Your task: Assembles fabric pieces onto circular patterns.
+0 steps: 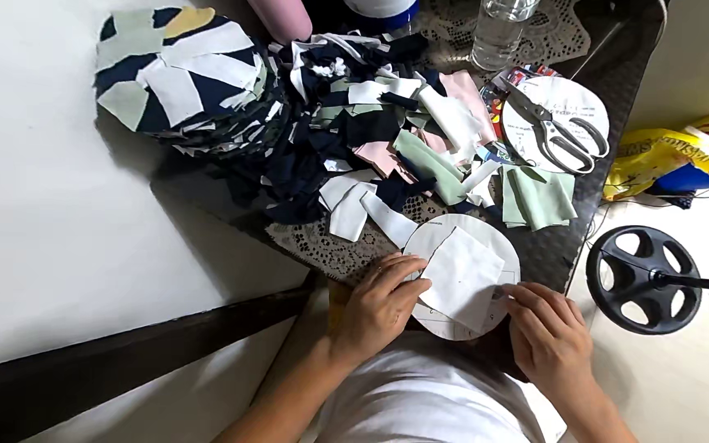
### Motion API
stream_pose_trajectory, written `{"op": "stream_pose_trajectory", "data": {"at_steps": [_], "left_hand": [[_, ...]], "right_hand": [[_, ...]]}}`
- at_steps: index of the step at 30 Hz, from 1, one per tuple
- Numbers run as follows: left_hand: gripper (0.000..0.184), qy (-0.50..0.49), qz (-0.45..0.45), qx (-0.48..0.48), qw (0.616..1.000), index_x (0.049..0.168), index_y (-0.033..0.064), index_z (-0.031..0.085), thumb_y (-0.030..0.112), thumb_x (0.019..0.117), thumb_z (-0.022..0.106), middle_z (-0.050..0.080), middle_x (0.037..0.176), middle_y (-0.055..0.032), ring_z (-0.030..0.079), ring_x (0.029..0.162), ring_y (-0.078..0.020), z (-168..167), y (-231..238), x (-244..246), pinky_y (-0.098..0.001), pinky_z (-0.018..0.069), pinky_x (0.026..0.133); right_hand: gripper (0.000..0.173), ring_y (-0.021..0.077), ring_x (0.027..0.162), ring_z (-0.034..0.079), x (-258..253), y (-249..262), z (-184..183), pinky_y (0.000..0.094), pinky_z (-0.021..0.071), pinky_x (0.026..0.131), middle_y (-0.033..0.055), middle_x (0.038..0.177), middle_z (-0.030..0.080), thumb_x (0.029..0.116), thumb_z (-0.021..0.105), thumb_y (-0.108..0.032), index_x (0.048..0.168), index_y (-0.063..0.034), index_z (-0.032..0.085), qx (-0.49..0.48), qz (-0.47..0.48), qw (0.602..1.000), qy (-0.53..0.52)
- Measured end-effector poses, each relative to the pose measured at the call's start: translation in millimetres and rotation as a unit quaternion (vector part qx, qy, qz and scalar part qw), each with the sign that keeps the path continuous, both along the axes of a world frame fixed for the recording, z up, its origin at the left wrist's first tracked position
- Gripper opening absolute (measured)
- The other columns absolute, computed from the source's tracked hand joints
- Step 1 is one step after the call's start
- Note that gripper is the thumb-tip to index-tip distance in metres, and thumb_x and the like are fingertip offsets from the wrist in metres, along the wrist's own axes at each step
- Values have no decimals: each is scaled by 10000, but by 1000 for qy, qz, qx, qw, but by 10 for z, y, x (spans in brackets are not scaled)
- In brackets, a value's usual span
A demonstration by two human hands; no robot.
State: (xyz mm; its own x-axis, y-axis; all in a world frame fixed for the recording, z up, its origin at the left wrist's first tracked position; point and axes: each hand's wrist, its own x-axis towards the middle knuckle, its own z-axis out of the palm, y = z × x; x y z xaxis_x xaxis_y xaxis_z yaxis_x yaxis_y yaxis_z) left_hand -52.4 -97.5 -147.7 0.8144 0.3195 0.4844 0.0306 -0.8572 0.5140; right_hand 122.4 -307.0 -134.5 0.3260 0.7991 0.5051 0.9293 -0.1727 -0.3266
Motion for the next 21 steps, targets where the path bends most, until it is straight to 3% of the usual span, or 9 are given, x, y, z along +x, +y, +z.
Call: {"op": "stream_pose_trajectory", "data": {"at_steps": [5, 10, 13, 16, 18, 21], "left_hand": [[214, 23, 19, 30, 999, 1039, 58, 772, 64, 1004, 561, 733, 1192, -151, 696, 1140, -246, 45, 48, 3, -320, 531, 1013], [304, 31, 58, 42, 997, 1098, 53, 770, -3, 981, 495, 726, 1225, -158, 701, 1142, -269, 207, -45, 54, -350, 547, 987], [298, 27, -1, 59, 998, 1129, 76, 750, 71, 1015, 475, 729, 1238, -116, 657, 1233, -270, 280, -201, 160, -428, 484, 1087], [384, 118, -79, 71, 987, 1341, 88, 656, 238, 1055, 450, 593, 1470, -81, 499, 1418, -288, 280, -308, 342, -551, 352, 1170], [497, 189, -98, 74, 974, 1464, 72, 551, 332, 1046, 480, 478, 1574, -96, 399, 1487, -307, 277, -340, 443, -605, 281, 1191], [604, 229, -82, 94, 965, 1520, 102, 491, 403, 1000, 553, 428, 1607, -109, 371, 1500, -327, 252, -428, 544, -625, 266, 1185]], "right_hand": [[264, 247, 1095, 668, -18, -45, -79, 369, 492, 934, 71, 1123, 750, 1017, 465, -117, 996, -125, 728, -17, 0, 1000, 8], [258, 239, 1097, 664, -25, -36, -120, 365, 484, 937, 59, 1128, 750, 1017, 463, -129, 991, -131, 719, -1, -10, 1000, 6], [256, 240, 1095, 658, -26, -34, -132, 361, 475, 935, 63, 1119, 748, 1019, 459, -141, 988, -134, 713, 3, -10, 1000, 9], [263, 240, 1095, 651, -20, -31, -123, 355, 464, 940, 73, 1110, 745, 1017, 452, -134, 993, -122, 714, 9, -3, 1000, 9], [266, 232, 1107, 646, -17, -44, -118, 348, 460, 952, 67, 1114, 741, 1019, 444, -132, 1003, -125, 709, 8, 0, 1000, 5], [274, 221, 1120, 639, -10, -101, -129, 340, 451, 975, 61, 1120, 739, 1026, 440, -136, 1024, -130, 714, 8, 1, 1000, 9]]}}
